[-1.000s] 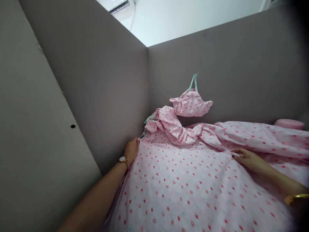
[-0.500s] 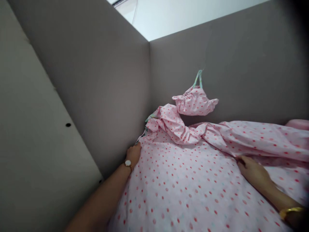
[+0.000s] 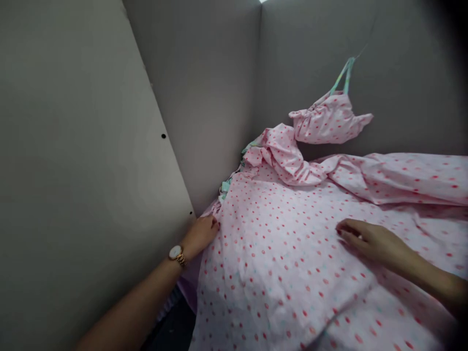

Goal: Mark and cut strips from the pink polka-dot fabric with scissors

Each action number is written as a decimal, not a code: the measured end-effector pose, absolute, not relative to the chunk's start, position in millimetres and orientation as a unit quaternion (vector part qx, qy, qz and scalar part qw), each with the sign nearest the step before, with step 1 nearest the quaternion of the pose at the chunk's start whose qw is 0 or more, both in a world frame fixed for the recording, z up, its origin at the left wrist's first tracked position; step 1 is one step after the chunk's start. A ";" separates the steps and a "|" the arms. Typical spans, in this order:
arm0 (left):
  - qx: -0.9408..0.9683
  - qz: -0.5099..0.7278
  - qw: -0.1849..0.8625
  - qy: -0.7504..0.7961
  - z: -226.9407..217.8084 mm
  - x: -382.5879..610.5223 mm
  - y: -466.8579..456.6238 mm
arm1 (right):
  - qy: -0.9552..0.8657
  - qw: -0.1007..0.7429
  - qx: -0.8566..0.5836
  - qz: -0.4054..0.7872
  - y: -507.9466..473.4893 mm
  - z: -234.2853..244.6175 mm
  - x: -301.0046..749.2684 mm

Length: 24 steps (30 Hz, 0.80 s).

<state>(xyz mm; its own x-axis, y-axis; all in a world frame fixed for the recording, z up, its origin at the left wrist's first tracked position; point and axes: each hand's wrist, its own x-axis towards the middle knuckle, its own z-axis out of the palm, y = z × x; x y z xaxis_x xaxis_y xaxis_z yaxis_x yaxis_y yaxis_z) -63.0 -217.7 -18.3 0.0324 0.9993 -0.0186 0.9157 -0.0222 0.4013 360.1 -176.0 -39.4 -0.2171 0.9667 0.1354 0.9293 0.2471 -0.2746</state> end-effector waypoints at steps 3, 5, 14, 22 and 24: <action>0.683 0.130 0.130 0.707 -24.4 -57.3 -214.6 | -0.826 0.079 -0.551 0.089 -188.7 -47.9 342.0; 0.682 0.124 0.127 0.709 -27.3 -55.7 -210.1 | -0.841 0.084 -0.531 0.065 -192.5 -54.7 340.1; 0.684 0.161 0.095 0.706 -36.8 -57.0 -223.1 | -0.850 0.106 -0.516 0.031 -196.9 -68.3 348.5; 0.689 0.194 0.110 0.689 -48.2 -64.3 -226.7 | -0.841 0.103 -0.530 0.030 -205.7 -64.2 343.9; 0.690 0.216 0.124 0.680 -44.5 -69.6 -232.4 | -0.842 0.104 -0.528 0.031 -210.2 -62.9 344.4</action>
<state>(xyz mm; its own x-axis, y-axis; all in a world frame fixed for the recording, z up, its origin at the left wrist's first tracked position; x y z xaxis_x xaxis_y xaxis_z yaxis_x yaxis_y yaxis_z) -69.6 -232.4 -44.5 -0.0171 0.9913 0.1304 0.8844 -0.0459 0.4644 344.4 -210.2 -62.9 -0.4199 0.8961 0.1435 0.8833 0.4399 -0.1621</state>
